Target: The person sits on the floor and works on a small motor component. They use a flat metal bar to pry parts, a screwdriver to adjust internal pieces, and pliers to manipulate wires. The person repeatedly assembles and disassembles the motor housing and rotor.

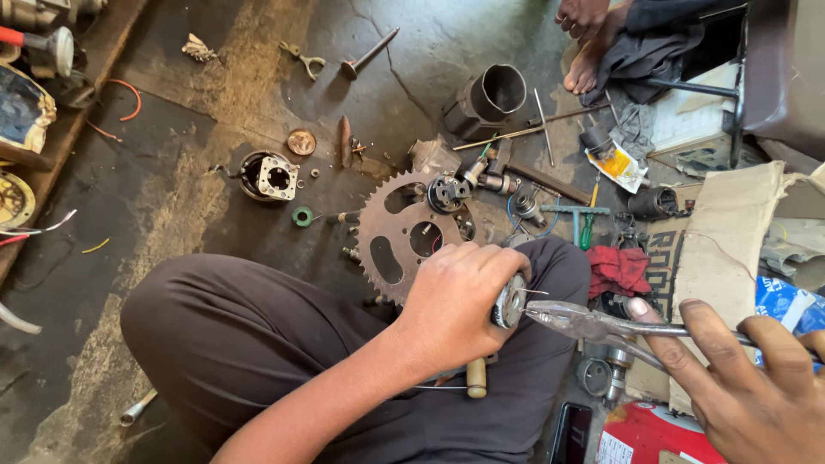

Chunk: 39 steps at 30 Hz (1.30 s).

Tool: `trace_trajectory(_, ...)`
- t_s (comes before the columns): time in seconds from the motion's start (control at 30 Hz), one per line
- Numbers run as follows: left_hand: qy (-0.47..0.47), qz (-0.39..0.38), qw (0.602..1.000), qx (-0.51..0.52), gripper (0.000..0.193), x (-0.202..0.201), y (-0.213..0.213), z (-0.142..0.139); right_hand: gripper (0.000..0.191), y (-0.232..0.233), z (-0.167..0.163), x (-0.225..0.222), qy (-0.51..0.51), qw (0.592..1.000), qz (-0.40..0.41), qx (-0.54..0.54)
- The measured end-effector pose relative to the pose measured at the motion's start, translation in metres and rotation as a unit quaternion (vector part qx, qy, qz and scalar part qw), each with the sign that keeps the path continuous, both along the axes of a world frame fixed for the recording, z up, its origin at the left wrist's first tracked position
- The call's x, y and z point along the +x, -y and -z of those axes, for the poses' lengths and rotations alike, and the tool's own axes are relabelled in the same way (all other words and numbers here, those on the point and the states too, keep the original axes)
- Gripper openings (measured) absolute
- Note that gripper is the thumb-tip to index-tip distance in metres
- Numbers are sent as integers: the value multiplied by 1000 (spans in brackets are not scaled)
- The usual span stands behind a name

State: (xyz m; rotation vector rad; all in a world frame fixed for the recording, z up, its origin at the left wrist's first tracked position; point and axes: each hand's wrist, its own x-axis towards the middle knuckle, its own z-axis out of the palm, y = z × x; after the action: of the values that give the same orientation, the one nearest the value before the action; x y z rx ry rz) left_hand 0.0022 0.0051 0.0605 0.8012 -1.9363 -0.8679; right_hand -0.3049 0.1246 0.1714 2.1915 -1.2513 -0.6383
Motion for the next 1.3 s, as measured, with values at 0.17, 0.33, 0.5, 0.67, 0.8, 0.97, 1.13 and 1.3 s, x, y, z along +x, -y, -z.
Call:
trace_trajectory(0.17, 17, 1, 1000, 3, 48, -1, -2, 0, 42, 2, -2, 6, -41, 999, -15, -2)
trace_trajectory(0.33, 18, -1, 1000, -8, 50, -1, -2, -1, 45, 2, -5, 3, -45, 998, -19, 39)
trace_trajectory(0.5, 30, 0, 1000, -4, 52, -2, -3, 0, 51, 3, -6, -2, -69, 995, -33, 63)
trace_trajectory(0.67, 55, 11, 998, 34, 45, -5, -3, 2, 52, 3, -8, -2, -94, 991, -46, 78)
trace_trajectory(0.8, 60, 45, 992, 98, 42, -4, -2, 4, 55, 1, -11, 2, -108, 990, -75, 54)
trace_trajectory(0.97, 71, 99, 980, 157, 42, -1, 1, 4, 54, 3, -12, 3, -76, 991, -78, 72)
trace_trajectory(1.13, 66, 101, 983, 139, 47, 0, 2, 3, 55, 3, -15, 6, -100, 988, -83, 83)
trace_trajectory(1.3, 87, 115, 980, 135, 46, 0, 1, 3, 60, 7, -19, 9, -105, 985, -91, 99)
